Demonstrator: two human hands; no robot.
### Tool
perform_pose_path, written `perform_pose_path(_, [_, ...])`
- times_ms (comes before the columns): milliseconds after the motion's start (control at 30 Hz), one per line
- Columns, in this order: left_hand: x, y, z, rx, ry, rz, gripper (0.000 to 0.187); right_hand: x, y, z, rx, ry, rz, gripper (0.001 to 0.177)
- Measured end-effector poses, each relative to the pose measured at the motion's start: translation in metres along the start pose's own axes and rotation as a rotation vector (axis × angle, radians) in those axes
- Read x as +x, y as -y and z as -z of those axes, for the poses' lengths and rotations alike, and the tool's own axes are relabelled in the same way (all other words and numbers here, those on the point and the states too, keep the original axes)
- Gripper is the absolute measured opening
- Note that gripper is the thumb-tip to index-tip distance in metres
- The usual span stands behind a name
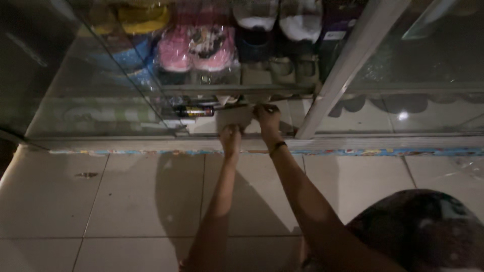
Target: The person organizes various shoes by picking them up from the floor and placing them on shelves inside a glass cabinet. They also briefly handle a blue mop head and wipe the cabinet glass.
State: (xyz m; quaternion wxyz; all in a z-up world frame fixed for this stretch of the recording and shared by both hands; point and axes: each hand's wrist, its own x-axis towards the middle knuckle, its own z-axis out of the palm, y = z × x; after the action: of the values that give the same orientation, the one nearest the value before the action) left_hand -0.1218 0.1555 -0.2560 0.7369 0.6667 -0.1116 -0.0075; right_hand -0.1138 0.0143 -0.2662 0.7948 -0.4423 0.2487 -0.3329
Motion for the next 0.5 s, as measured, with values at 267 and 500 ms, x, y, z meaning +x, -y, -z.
perform_pose_path(267, [0.022,-0.015,-0.042,-0.081,0.094,0.230,0.036,0.006,0.027,-0.002,-0.008,0.107,-0.231,0.004])
perform_pose_path(500, [0.045,0.017,-0.081,0.086,0.109,0.204,0.041,0.002,0.040,0.041,-1.411,-0.211,0.543,0.024])
